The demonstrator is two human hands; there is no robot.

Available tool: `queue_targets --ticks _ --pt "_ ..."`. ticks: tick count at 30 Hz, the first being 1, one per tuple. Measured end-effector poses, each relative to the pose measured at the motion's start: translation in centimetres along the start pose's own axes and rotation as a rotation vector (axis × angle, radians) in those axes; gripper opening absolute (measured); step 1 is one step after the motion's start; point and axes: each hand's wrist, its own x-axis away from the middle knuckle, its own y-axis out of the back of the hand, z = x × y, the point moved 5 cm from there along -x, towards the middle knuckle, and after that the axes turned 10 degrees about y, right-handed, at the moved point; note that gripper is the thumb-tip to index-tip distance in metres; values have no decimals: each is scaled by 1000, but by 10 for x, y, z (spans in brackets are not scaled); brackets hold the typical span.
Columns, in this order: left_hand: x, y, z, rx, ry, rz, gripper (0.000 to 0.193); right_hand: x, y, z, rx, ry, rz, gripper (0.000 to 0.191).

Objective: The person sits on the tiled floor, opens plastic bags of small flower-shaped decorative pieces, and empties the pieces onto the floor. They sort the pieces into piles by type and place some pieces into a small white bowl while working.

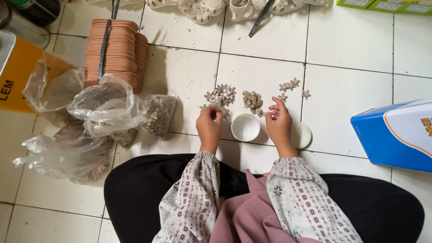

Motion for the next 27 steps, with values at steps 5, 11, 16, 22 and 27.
queue_targets --ticks 5,11,16,22,27 --pt "8 30 -20 168 184 51 20 19 16 39 69 129 111 51" --pt "36 55 -32 641 309 241 20 60 3 71 526 127 499 66" --pt "59 40 -13 831 625 380 17 60 -20 60 577 38 633 81" --pt "51 11 4 801 618 356 25 58 -29 51 592 55 640 78" --pt "53 1 13 808 624 385 27 57 -31 48 601 29 661 78"
